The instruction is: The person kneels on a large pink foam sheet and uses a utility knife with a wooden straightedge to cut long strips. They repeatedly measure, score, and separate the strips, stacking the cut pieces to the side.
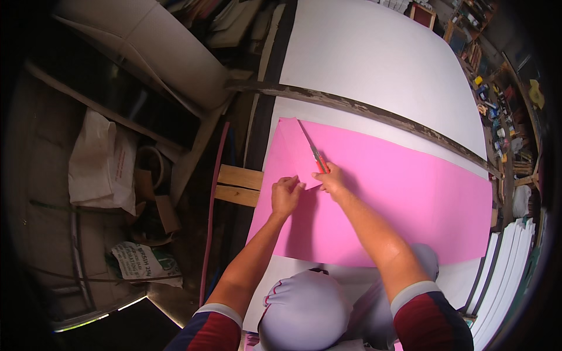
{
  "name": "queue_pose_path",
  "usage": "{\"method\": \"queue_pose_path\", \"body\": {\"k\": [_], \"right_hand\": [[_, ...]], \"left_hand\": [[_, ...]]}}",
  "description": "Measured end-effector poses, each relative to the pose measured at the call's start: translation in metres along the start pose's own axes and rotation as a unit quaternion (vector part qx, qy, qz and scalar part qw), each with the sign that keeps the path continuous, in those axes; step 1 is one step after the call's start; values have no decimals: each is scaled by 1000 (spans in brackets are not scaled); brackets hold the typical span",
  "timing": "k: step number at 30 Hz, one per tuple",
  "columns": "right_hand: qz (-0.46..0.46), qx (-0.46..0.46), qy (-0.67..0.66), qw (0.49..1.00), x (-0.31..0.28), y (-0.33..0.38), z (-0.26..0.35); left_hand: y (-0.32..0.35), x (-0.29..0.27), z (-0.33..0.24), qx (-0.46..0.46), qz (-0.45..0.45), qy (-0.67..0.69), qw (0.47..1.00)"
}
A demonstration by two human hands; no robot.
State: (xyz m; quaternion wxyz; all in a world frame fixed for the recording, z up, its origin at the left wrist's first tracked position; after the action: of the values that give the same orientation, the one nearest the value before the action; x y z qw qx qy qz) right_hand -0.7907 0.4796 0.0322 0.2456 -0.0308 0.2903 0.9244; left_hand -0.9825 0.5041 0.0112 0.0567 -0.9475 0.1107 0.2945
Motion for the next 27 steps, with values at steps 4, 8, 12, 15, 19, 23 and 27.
{"method": "queue_pose_path", "body": {"k": [4, 8, 12, 15, 19, 23, 27], "right_hand": [[-16, 14, 165, 986, -97, -11, -14], [-43, 38, 242, 969, -198, 6, -36], [-122, 70, 249, 958, -314, 33, -81], [-195, 108, 226, 948, -384, 69, -118], [-255, 176, 29, 951, -406, 153, -127], [-237, 219, -116, 940, -406, 249, -85], [-179, 216, -90, 956, -369, 304, -25]], "left_hand": [[28, 36, -64, 93, 142, -130, 977], [64, 77, -89, 194, 273, -198, 921], [69, 116, -115, 254, 344, -251, 868], [60, 132, -139, 263, 396, -312, 823], [58, 127, -152, 131, 521, -342, 771], [101, 113, -203, -41, 553, -223, 802], [136, 73, -291, -324, 484, 97, 807]]}}
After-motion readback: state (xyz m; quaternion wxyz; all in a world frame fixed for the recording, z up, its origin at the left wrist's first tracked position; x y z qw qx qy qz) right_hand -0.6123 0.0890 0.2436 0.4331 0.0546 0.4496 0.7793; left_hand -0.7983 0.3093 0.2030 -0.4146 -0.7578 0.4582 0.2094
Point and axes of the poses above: each hand's wrist, its own y-axis away from the middle knuckle, its own x-axis out of the palm, z = x × y, the point moved 1 cm from there along -y, towards the middle knuckle, and after that the axes turned 4 degrees about -z, right-handed, at the moved point
